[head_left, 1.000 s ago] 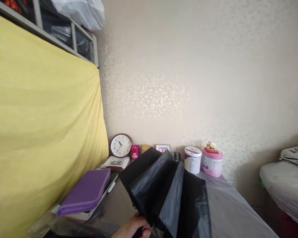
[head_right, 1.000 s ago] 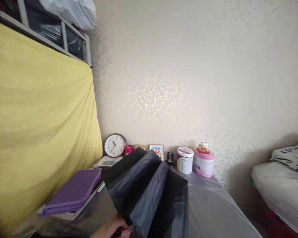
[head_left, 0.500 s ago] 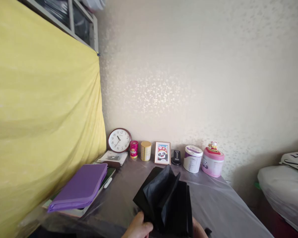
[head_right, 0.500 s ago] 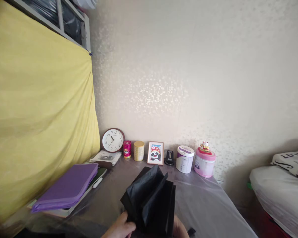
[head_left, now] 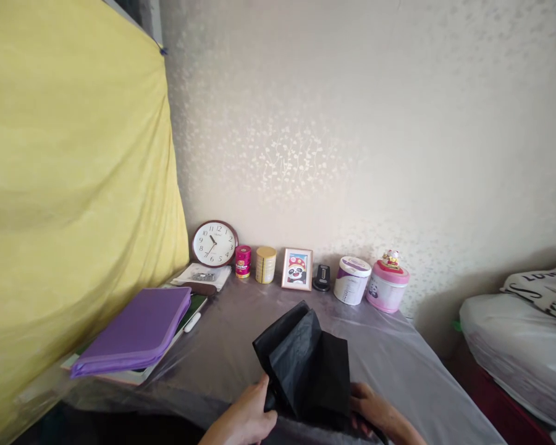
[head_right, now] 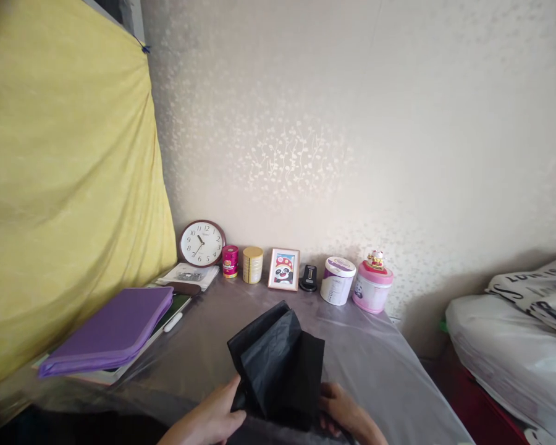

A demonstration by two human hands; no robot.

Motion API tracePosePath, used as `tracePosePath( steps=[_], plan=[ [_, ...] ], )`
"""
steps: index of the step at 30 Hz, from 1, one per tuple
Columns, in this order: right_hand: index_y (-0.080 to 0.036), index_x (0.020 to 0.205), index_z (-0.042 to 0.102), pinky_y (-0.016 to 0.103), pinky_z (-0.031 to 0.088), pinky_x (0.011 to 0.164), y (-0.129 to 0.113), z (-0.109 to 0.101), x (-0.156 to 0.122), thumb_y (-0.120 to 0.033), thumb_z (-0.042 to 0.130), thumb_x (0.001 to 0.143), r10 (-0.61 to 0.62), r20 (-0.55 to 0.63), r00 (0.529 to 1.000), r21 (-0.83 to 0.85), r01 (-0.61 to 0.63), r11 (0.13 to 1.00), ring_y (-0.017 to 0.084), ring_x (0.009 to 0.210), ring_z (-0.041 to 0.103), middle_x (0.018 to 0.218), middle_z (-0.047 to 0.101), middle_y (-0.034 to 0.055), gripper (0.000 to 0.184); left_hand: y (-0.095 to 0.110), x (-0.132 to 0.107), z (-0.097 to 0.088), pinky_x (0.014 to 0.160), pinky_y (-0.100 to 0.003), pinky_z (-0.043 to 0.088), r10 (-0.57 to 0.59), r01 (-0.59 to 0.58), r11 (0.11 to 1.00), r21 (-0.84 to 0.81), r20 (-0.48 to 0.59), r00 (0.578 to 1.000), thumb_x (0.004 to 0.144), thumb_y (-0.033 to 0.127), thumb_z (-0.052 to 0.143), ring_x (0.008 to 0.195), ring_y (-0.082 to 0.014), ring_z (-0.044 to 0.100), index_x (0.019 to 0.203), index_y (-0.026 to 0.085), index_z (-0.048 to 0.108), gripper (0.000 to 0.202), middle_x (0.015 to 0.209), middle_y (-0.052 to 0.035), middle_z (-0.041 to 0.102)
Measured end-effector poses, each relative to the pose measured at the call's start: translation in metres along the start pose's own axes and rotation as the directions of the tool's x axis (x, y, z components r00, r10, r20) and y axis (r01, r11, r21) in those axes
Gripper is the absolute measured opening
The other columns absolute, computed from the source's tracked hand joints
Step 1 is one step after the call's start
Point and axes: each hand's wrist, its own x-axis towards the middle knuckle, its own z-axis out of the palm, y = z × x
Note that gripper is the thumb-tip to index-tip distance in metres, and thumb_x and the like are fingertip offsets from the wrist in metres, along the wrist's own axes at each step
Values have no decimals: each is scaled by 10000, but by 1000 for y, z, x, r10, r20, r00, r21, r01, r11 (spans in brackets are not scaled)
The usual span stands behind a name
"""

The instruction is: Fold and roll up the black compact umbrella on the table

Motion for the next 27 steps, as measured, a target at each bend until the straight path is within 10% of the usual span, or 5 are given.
tracePosePath(
  steps=[6,10,15,20,27],
  plan=[
    [-206,632,485,264,347,373,30,-29,-22,-555,457,584,94,-293,951,-115,-132,985,225,469,503,544,520,75,354,-4,-10,11,836,-341,439,81,-40,966,256,-152,985,792,0,565,969,-276,529,1352,119,317,624,1046,-126,535],
    [-250,760,597,426,434,694,0,-36,-26,-508,427,758,-399,-634,662,-474,74,877,310,756,560,813,595,96,309,5,-12,23,774,-340,461,122,-9,872,489,-199,972,738,-50,587,877,-252,547,1401,180,225,789,1039,-90,526],
    [-226,979,566,393,408,811,-65,-9,-21,-343,383,944,-724,-457,517,-696,299,653,263,939,512,975,555,61,220,18,-16,23,717,-332,468,117,40,828,560,-243,963,753,-47,559,816,-238,545,1422,181,71,858,1082,-113,482],
    [-218,1119,512,402,372,893,-84,16,-11,-152,263,926,-809,-267,523,-799,349,489,236,1000,480,1087,496,68,322,15,-15,22,753,-316,463,125,-5,864,503,-204,971,789,-3,586,862,-233,541,1417,162,55,839,1094,-110,495],
    [-207,1237,429,319,464,600,-74,22,-5,-191,248,916,-719,-356,597,-793,214,570,217,734,557,972,504,70,369,10,-10,20,911,-248,377,96,-28,942,333,-189,977,799,-8,644,1042,-199,475,1419,173,99,845,1236,-91,444]
  ],
)
